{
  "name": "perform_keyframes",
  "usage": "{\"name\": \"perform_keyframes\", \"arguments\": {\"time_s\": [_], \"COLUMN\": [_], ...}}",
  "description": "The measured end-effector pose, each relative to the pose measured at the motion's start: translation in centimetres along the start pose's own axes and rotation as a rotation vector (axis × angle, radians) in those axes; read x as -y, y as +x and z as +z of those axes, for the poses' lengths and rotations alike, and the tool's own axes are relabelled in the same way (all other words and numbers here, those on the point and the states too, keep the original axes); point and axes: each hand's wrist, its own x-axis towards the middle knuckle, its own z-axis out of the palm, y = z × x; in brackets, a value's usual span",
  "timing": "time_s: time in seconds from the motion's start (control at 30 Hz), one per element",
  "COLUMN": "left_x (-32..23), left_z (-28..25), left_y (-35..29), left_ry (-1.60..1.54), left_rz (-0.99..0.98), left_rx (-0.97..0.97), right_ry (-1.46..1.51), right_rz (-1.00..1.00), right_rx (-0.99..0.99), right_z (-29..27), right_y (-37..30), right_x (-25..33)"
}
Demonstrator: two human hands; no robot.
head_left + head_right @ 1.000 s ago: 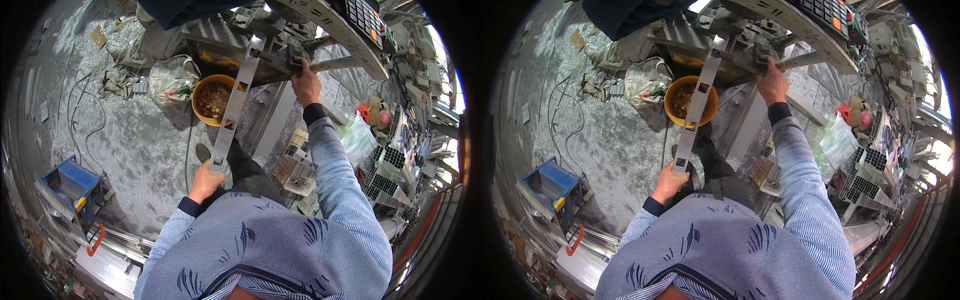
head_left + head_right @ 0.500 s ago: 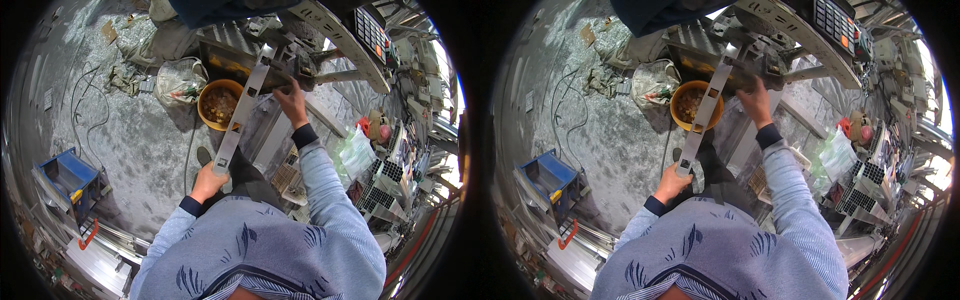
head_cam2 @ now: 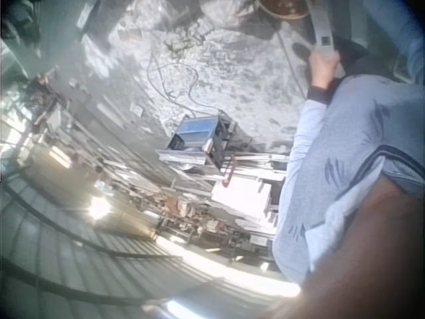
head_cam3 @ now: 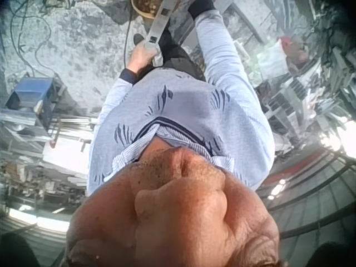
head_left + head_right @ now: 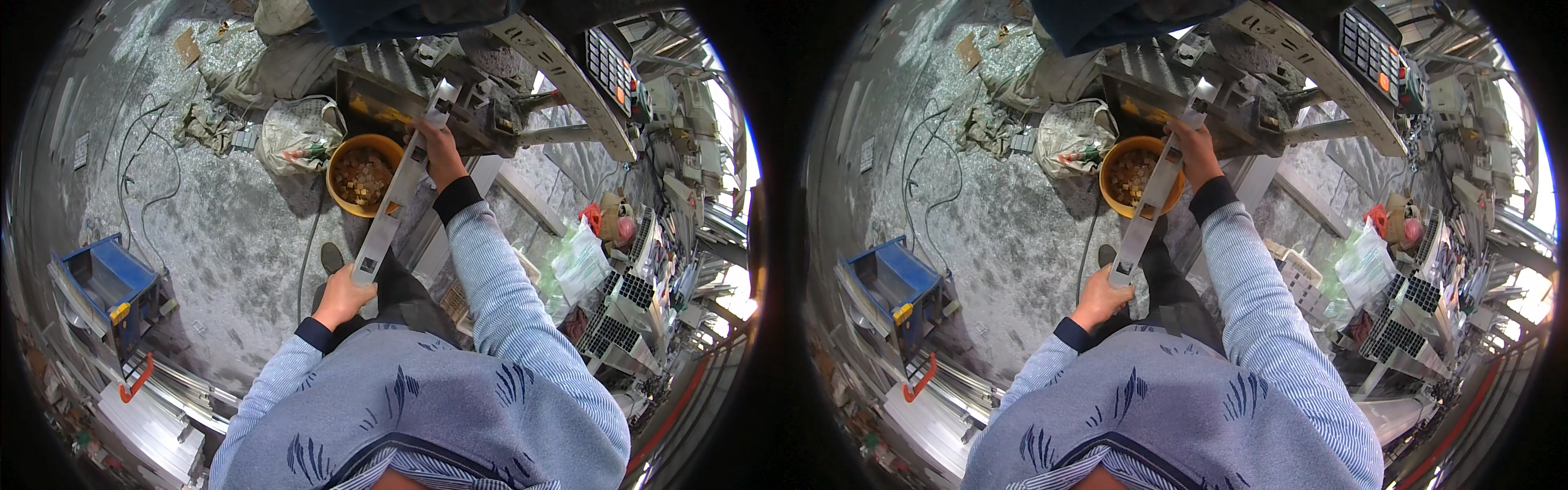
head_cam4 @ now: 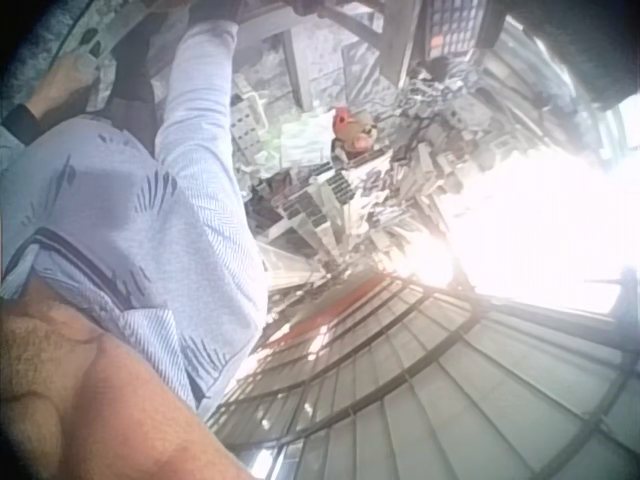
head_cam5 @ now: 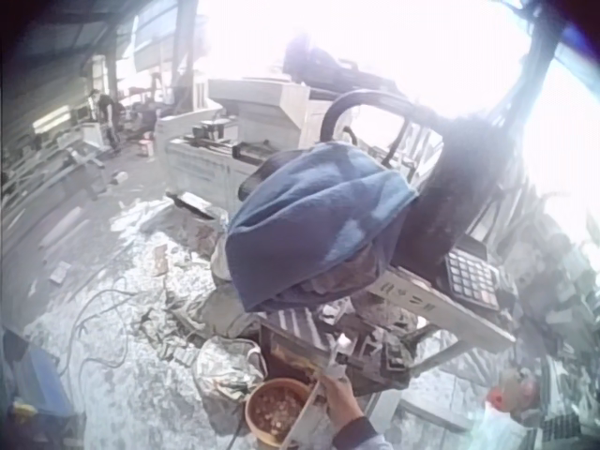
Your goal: The person repeatedly places long aluminum profiles into a miter saw, aligns them, and cuts them into shorter pieces. After each cut, the person collects the cut pieces and places them into a nearby white basket. The process is repeated multiple times with different profile lengths.
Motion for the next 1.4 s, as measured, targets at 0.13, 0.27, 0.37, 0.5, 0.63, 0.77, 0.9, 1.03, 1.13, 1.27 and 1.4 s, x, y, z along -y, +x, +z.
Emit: {"name": "perform_keyframes", "arguments": {"time_s": [0.13,0.27,0.37,0.5,0.63,0.77,0.9,1.03,1.13,1.27,1.4], "left_x": [0.3,0.0,-0.5,-1.0,-0.9,-1.0,-1.1,-0.8,-0.4,-0.2,-0.2], "left_z": [0.2,0.0,-0.2,-0.3,-0.2,-0.1,-0.2,-0.1,0.1,0.4,0.2], "left_y": [0.1,0.0,-0.2,-0.3,-0.3,-0.5,-0.5,-0.5,-0.3,-0.1,-0.2], "left_ry": [0.010,-0.009,-0.038,0.020,0.026,-0.023,0.000,0.006,0.027,0.019,-0.002], "left_rz": [0.065,0.050,-0.041,-0.010,0.053,0.050,0.053,0.065,0.087,0.094,0.120], "left_rx": [-0.023,-0.016,0.021,0.000,-0.029,-0.027,-0.026,-0.026,-0.047,-0.055,-0.060], "right_ry": [-0.046,-0.041,-0.065,-0.067,-0.067,-0.098,-0.096,-0.102,-0.047,-0.031,0.048], "right_rz": [-0.030,-0.033,-0.047,-0.052,-0.074,-0.083,-0.074,-0.063,-0.044,-0.018,-0.037], "right_rx": [0.005,-0.009,-0.027,-0.043,-0.025,-0.043,-0.049,-0.072,-0.032,-0.012,0.089], "right_z": [-0.2,-0.2,-0.1,0.0,-0.1,-0.1,0.0,0.2,0.4,0.4,0.3], "right_y": [0.0,0.3,0.3,0.2,0.3,0.4,0.1,-0.4,-0.8,-1.0,-1.1], "right_x": [-0.4,-0.5,-0.7,-0.6,-0.6,-0.7,-0.5,-0.1,0.2,0.4,0.7]}}
